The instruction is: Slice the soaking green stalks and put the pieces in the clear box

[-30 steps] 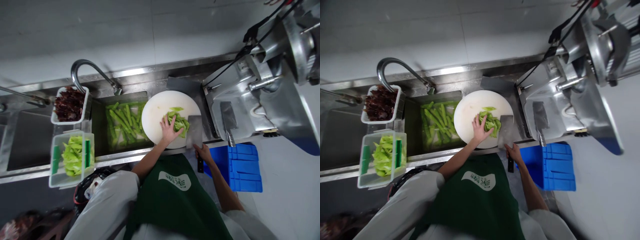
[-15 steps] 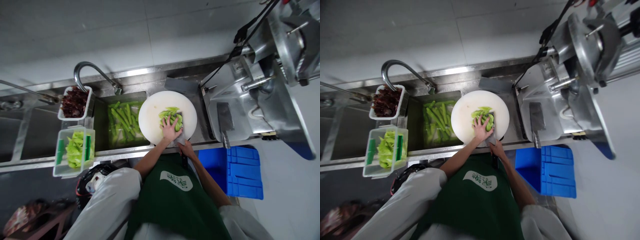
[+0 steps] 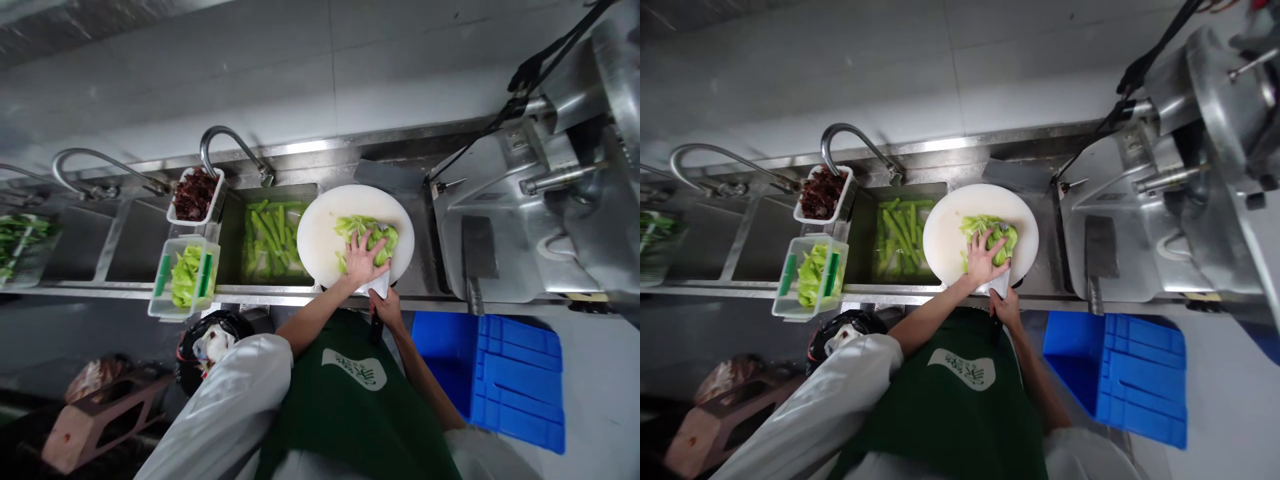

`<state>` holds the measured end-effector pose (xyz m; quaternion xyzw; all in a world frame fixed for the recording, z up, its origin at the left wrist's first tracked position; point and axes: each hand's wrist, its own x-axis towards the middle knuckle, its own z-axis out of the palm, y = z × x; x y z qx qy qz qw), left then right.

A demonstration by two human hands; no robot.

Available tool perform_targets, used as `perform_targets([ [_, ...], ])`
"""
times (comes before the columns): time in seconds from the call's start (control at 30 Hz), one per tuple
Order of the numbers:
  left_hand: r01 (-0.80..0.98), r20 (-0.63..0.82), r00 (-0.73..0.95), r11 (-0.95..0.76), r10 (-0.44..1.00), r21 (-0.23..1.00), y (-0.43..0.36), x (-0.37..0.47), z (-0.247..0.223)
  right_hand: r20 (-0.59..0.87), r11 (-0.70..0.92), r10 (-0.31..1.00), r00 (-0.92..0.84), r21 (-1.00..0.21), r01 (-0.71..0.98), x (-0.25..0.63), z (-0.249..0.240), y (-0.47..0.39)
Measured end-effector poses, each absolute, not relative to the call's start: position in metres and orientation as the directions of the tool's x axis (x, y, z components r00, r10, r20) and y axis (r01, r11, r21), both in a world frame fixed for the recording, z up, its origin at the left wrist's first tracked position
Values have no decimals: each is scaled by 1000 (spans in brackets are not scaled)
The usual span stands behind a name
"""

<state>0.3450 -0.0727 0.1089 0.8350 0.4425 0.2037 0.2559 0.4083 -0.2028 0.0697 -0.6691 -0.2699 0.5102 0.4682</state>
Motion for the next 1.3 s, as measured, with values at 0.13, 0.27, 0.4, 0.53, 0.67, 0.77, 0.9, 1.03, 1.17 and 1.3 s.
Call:
perform_targets([
  [0.13, 592, 149, 489, -453, 859, 667, -72, 326, 131, -364, -372, 874, 322, -927, -39, 394, 90, -200],
  [0.27, 578, 205, 356, -387, 912, 718, -62, 276, 154, -302, -305, 928, 220, -952, -21, 357, 109, -181],
  [0.4, 637, 262, 178, -314, 949, 704, -48, 194, 170, -264, -264, 964, 28, -964, -18, 295, 121, -149],
  [0.53, 748, 301, 12, -209, 954, 631, -38, 77, 170, -200, -203, 960, -195, -979, 6, 201, 124, -116],
  [0.67, 814, 377, -162, -92, 912, 573, -32, -53, 156, -227, -249, 897, -379, -968, -10, 83, 124, -89],
  [0.77, 816, 366, -247, -11, 897, 578, -22, -132, 132, -321, -345, 845, -429, -938, 22, 3, 120, -69],
  [0.9, 748, 259, -327, 81, 909, 659, -7, -195, 84, -485, -441, 808, -333, -874, 204, -57, 111, -51],
  [1.03, 657, 81, -334, 171, 939, 734, 0, -226, 51, -539, -477, 813, -221, -834, 279, -64, 100, -48],
  [1.17, 616, 23, -266, 152, 964, 773, -7, -232, 60, -505, -472, 841, -192, -860, 196, -59, 96, -47],
  [1.3, 534, 91, 176, -172, 980, 828, -19, -228, 83, -539, -518, 819, -196, -842, 152, -75, 109, -40],
])
